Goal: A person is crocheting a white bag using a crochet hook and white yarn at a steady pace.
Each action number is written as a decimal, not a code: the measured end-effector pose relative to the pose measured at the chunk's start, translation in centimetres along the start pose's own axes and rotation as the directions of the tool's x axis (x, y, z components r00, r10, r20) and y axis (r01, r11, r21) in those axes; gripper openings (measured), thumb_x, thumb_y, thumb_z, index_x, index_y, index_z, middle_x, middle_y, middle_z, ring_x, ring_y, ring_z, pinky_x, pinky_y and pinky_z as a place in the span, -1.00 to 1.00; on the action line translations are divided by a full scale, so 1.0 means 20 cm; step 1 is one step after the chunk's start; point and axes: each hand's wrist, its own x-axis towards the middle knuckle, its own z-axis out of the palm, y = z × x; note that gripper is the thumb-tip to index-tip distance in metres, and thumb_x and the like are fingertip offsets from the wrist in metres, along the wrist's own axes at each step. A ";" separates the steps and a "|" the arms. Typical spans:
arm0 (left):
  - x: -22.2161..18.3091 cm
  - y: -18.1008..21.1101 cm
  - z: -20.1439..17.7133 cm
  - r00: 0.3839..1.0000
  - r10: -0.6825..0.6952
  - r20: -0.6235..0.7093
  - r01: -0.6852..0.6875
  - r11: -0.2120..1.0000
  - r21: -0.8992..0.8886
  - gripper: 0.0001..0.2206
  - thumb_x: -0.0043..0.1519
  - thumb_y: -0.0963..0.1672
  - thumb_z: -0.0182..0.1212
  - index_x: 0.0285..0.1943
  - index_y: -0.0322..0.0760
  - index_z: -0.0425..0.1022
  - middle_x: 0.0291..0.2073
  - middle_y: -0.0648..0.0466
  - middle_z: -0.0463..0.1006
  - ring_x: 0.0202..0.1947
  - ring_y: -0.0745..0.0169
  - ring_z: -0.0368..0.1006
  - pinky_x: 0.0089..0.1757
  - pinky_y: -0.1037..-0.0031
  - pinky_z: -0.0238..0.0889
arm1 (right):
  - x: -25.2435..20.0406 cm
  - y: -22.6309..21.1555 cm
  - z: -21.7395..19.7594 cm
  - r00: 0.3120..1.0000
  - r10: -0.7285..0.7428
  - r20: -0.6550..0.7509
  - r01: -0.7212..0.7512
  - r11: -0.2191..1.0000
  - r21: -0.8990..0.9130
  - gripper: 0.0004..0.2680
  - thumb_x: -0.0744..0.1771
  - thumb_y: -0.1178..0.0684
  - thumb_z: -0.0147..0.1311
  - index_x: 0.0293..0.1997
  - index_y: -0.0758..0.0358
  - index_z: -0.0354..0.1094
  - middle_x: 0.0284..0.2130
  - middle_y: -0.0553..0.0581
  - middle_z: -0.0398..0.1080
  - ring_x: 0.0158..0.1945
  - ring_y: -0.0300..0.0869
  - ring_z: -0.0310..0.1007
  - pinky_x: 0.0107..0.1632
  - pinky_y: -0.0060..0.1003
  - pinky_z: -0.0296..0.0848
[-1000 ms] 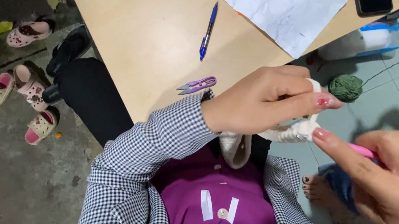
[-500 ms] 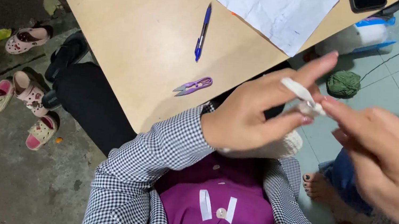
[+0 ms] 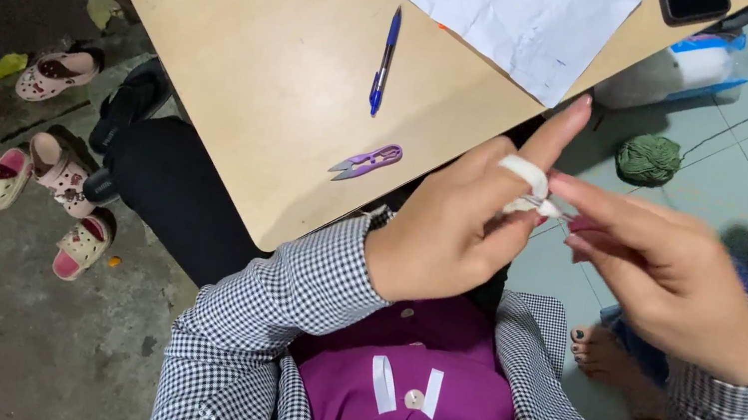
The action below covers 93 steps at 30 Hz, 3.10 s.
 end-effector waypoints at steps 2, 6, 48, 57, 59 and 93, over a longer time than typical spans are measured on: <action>-0.04 -0.03 0.05 1.000 -0.014 0.007 0.013 0.988 0.154 -0.80 0.48 -0.29 0.01 0.24 -0.30 0.27 0.63 0.13 -0.05 -0.17 0.11 0.21 -0.07 0.36 0.31 | -0.01 0.12 0.08 0.999 0.008 0.052 -0.010 1.000 0.026 -0.58 0.32 0.30 0.01 0.37 0.18 0.27 0.03 0.15 0.55 -0.24 -0.21 0.58 -0.09 -0.35 0.57; -0.09 -0.17 0.16 0.970 -0.096 -0.224 0.098 0.995 -0.001 -0.84 0.40 -0.24 0.07 0.13 -0.30 0.35 0.56 -0.07 0.11 0.03 0.14 0.38 0.01 0.41 0.35 | -0.01 0.24 0.33 0.965 0.242 0.097 -0.205 0.472 0.857 -0.62 0.39 0.28 -0.06 0.42 0.11 0.26 -0.50 0.18 0.23 -0.52 -0.29 0.08 -0.52 -0.49 0.10; -0.12 -0.42 0.12 0.808 -0.367 0.462 0.588 0.569 -0.576 -0.72 0.17 -0.31 0.25 0.06 -0.47 0.37 -0.28 -0.01 0.64 -0.46 0.48 0.46 -0.32 0.64 0.37 | -0.26 0.27 0.19 0.941 -0.329 -0.085 0.237 0.816 -0.527 -0.96 0.38 0.24 0.17 -0.12 0.29 0.51 -0.30 0.09 0.54 -0.34 -0.10 0.49 -0.32 -0.24 0.40; -0.09 -0.37 0.05 0.773 -0.369 0.517 0.615 0.639 -0.463 -0.93 0.16 -0.29 0.24 -0.22 -0.37 0.51 0.01 -0.09 0.66 -0.45 0.50 0.50 -0.37 0.66 0.32 | -0.30 0.29 0.16 0.986 -0.161 -0.044 0.144 0.953 -0.268 -0.84 0.33 0.23 0.15 0.00 0.29 0.51 -0.29 0.07 0.56 -0.27 -0.17 0.56 -0.17 -0.31 0.50; -0.08 -0.36 0.04 0.770 -0.370 0.521 0.608 0.674 -0.419 -0.92 0.13 -0.29 0.23 -0.26 -0.33 0.53 0.07 -0.09 0.65 -0.43 0.52 0.51 -0.44 0.67 0.21 | -0.30 0.31 0.15 0.997 -0.075 -0.019 0.073 0.992 -0.103 -0.84 0.31 0.18 0.15 -0.04 0.34 0.51 -0.18 0.11 0.61 -0.18 -0.18 0.63 -0.04 -0.35 0.58; 0.00 -0.07 0.08 0.910 0.377 -0.172 -0.345 0.919 0.192 -0.48 0.59 -0.27 0.22 0.63 -0.18 0.02 0.30 -0.02 0.42 0.04 0.09 0.55 0.12 0.35 0.53 | -0.05 0.14 0.05 0.899 -0.120 -0.421 0.301 0.869 0.393 -0.82 0.32 0.29 0.11 0.01 0.48 0.37 -0.23 0.37 0.46 -0.24 -0.07 0.52 -0.12 -0.37 0.52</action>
